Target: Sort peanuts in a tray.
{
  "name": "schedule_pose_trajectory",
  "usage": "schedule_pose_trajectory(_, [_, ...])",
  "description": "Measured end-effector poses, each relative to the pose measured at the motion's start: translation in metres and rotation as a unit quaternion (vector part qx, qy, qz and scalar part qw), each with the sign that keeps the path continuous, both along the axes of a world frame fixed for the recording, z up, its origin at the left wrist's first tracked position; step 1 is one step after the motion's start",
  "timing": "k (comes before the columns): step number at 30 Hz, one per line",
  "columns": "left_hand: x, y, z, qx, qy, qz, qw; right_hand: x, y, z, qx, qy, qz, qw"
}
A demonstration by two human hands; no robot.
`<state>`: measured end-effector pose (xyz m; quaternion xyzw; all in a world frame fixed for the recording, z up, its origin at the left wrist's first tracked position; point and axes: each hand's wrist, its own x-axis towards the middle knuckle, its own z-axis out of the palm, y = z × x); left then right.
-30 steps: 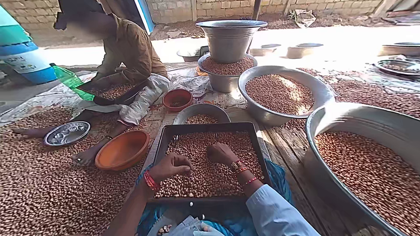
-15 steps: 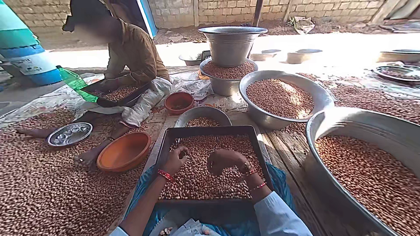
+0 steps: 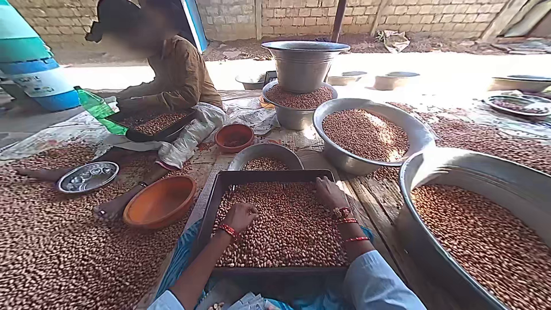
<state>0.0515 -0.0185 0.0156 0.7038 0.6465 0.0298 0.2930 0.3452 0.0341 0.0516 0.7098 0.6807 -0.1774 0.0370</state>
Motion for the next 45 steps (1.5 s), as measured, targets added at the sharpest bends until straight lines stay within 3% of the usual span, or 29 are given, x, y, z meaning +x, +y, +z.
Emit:
schedule_pose_trajectory(3, [-0.034, 0.002, 0.008, 0.038, -0.174, 0.083, 0.981, -0.015, -0.001, -0.008, -0.024, -0.036, -0.006, 0.999])
schedule_pose_trajectory(5, [-0.052, -0.003, 0.013, 0.072, -0.368, 0.206, 0.904, -0.025, -0.01, -0.003, -0.068, -0.036, -0.017, 0.997])
schedule_pose_trajectory(6, [-0.059, -0.006, 0.019, 0.074, -0.439, 0.261, 0.856, -0.029, -0.015, -0.002, -0.089, -0.027, -0.015, 0.996])
schedule_pose_trajectory(7, [-0.066, -0.009, 0.023, 0.078, -0.466, 0.29, 0.832, -0.032, -0.019, -0.001, -0.107, -0.008, -0.004, 0.994])
schedule_pose_trajectory(8, [-0.072, -0.01, 0.026, 0.084, -0.45, 0.29, 0.84, -0.035, -0.021, -0.001, -0.115, 0.02, 0.021, 0.993])
schedule_pose_trajectory(9, [-0.078, -0.012, 0.026, 0.095, -0.394, 0.269, 0.874, -0.039, -0.024, -0.002, -0.122, 0.054, 0.056, 0.989])
schedule_pose_trajectory(11, [-0.08, -0.015, 0.026, 0.103, -0.2, 0.19, 0.956, -0.045, -0.03, -0.001, -0.127, 0.176, 0.117, 0.969])
schedule_pose_trajectory(12, [-0.076, -0.018, 0.028, 0.087, -0.11, 0.156, 0.978, -0.047, -0.032, 0.0, -0.119, 0.254, 0.132, 0.951])
schedule_pose_trajectory(15, [-0.058, -0.024, 0.024, 0.052, 0.045, 0.116, 0.991, -0.039, -0.042, 0.007, -0.058, 0.411, 0.115, 0.903])
schedule_pose_trajectory(20, [-0.043, -0.022, 0.007, 0.009, 0.126, 0.088, 0.988, -0.021, -0.052, 0.006, 0.047, 0.328, 0.089, 0.939])
schedule_pose_trajectory(25, [-0.046, -0.019, 0.01, 0.008, 0.07, 0.067, 0.995, -0.032, -0.063, -0.002, 0.023, 0.208, 0.087, 0.974])
schedule_pose_trajectory(27, [-0.056, -0.027, 0.019, -0.028, -0.072, -0.021, 0.997, -0.043, -0.068, -0.008, 0.012, 0.192, 0.12, 0.974])
schedule_pose_trajectory(28, [-0.062, -0.031, 0.022, -0.071, -0.199, -0.099, 0.972, -0.048, -0.069, -0.01, 0.005, 0.184, 0.133, 0.974])
schedule_pose_trajectory(29, [-0.062, -0.035, 0.025, -0.135, -0.321, -0.181, 0.92, -0.054, -0.07, -0.013, 0.0, 0.175, 0.142, 0.974])
schedule_pose_trajectory(31, [-0.052, -0.038, 0.034, -0.205, -0.427, -0.313, 0.823, -0.062, -0.071, -0.017, -0.011, 0.151, 0.154, 0.976])
schedule_pose_trajectory(32, [-0.047, -0.039, 0.04, -0.185, -0.421, -0.317, 0.829, -0.066, -0.072, -0.019, -0.016, 0.142, 0.158, 0.977])
schedule_pose_trajectory(33, [-0.04, -0.039, 0.045, -0.131, -0.382, -0.272, 0.874, -0.068, -0.072, -0.02, -0.019, 0.134, 0.161, 0.978])
schedule_pose_trajectory(35, [-0.021, -0.033, 0.047, 0.013, -0.197, -0.129, 0.972, -0.07, -0.072, -0.024, -0.023, 0.126, 0.168, 0.977])
schedule_pose_trajectory(36, [-0.011, -0.026, 0.042, 0.061, -0.098, -0.078, 0.99, -0.07, -0.072, -0.027, -0.024, 0.126, 0.172, 0.977])
schedule_pose_trajectory(38, [0.003, -0.013, 0.029, 0.081, 0.02, -0.033, 0.996, -0.067, -0.07, -0.031, -0.02, 0.151, 0.176, 0.973])
schedule_pose_trajectory(41, [0.012, -0.004, 0.007, 0.065, 0.092, -0.037, 0.993, -0.053, -0.065, -0.036, 0.045, 0.274, 0.154, 0.948])
schedule_pose_trajectory(43, [0.011, -0.003, 0.001, 0.068, 0.058, -0.026, 0.996, -0.044, -0.064, -0.036, 0.109, 0.392, 0.1, 0.908])
schedule_pose_trajectory(45, [0.004, -0.004, 0.003, 0.072, -0.053, 0.022, 0.996, -0.039, -0.063, -0.037, 0.158, 0.488, 0.027, 0.858])
